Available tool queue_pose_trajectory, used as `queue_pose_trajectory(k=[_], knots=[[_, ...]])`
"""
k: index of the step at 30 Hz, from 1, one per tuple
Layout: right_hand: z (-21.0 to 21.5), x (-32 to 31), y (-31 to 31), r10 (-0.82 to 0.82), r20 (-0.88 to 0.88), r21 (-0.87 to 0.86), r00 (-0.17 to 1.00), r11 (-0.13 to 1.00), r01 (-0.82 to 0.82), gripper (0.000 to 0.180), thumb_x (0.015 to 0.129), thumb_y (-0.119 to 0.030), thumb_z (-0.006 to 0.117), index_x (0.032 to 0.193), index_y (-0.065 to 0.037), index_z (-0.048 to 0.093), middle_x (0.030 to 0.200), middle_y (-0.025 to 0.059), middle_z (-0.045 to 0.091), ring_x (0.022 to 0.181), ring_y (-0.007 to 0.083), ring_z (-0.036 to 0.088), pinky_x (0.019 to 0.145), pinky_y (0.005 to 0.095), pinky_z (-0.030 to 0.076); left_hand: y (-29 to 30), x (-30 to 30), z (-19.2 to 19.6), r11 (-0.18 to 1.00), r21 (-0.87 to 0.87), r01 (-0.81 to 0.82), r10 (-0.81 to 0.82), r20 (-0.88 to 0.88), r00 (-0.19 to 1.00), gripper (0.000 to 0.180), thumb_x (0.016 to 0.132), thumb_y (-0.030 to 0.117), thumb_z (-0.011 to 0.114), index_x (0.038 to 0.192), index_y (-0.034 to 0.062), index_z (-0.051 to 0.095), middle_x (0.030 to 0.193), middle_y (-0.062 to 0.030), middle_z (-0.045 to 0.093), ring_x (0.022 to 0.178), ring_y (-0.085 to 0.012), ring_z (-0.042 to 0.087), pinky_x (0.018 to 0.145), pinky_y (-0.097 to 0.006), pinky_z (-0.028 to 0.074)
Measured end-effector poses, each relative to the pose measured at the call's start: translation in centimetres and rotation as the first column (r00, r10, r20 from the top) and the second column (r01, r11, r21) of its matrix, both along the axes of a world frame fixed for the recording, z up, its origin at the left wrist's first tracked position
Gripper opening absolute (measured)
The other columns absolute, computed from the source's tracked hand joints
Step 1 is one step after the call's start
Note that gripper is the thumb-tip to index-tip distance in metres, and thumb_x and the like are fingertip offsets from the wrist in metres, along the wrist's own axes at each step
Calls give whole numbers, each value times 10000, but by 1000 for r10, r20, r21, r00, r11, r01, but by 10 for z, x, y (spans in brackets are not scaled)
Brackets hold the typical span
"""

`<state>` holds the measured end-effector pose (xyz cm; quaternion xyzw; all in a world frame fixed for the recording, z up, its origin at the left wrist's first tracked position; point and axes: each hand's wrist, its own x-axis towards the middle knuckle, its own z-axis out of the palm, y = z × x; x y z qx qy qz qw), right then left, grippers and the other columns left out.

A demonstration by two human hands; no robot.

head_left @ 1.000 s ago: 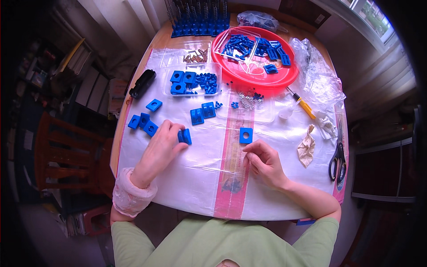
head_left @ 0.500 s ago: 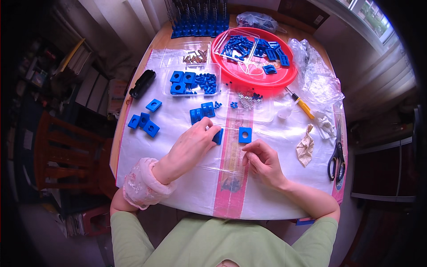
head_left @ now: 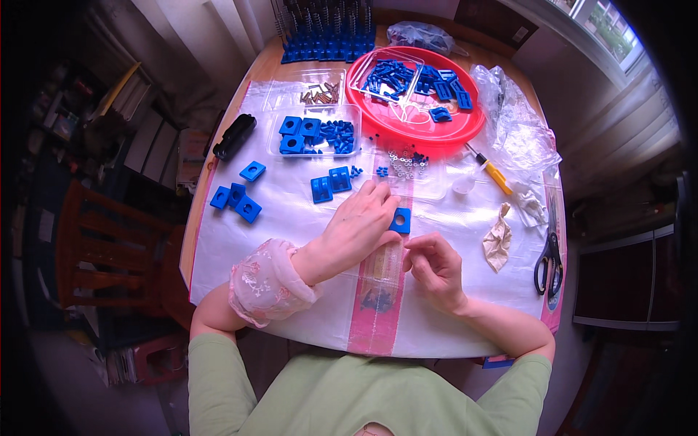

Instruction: Assembling blue plastic components by inserting metal pins and connecting blocks at a workstation.

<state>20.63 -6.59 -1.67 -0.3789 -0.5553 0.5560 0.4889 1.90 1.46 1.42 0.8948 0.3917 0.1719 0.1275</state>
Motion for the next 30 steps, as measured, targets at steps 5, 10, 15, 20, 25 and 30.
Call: queue_pose_trajectory(k=[5, 10, 15, 20, 25, 30], knots=[[1, 2, 2, 32, -3, -47, 999, 998, -32, 177, 923, 51, 471, 1079, 15, 549, 797, 54, 604, 739, 93, 591, 656, 242, 481, 1, 2, 0, 999, -27, 25, -25, 18, 1000, 473, 717, 171, 768, 1112, -14, 585, 1051, -131, 555, 1015, -294, 540, 884, -374, 463], [13, 1, 5, -123, -118, -110, 985, 988, 111, 251, 927, 38, 494, 1173, -9, 480, 874, 49, 571, 676, 61, 531, 527, 204, 421, -7, -2, 11, 1000, 21, 23, -25, 123, 992, 441, 751, 187, 763, 1117, 9, 592, 1021, -124, 585, 967, -291, 582, 839, -373, 489], [15, 12, 21, -178, -166, -294, 970, 948, 123, 243, 926, -115, 604, 1118, -27, 483, 882, 37, 556, 656, 56, 502, 485, 196, 393, -28, -9, 14, 975, -207, 78, 3, 367, 930, 447, 785, 146, 761, 1174, 23, 578, 951, -114, 651, 801, -232, 655, 707, -330, 534], [14, 7, 20, -120, -74, -317, 990, 944, 91, 116, 946, -135, 610, 950, -28, 566, 743, -6, 583, 595, 31, 498, 453, 196, 367, -33, -6, -4, 900, -389, 196, 29, 501, 865, 439, 839, 139, 716, 1206, -8, 526, 990, -151, 631, 748, -237, 671, 682, -335, 540], [15, 14, 24, -166, -181, -402, 969, 912, 81, 113, 945, -132, 615, 895, -31, 602, 708, -23, 580, 542, 6, 435, 448, 185, 320, -35, 4, -12, 433, -769, 469, 575, 637, 513, 266, 986, 229, 562, 1144, 16, 543, 928, -61, 593, 734, -105, 609, 629, -250, 504], [14, 14, 28, -175, -161, -438, 971, 895, 89, 112, 938, -135, 623, 878, -40, 627, 724, -20, 591, 550, 1, 433, 465, 177, 309, -31, 7, -28, 35, -722, 691, 788, 445, 426, 221, 1031, 283, 460, 1012, 78, 542, 895, 13, 540, 730, -25, 445, 594, -160, 376]])
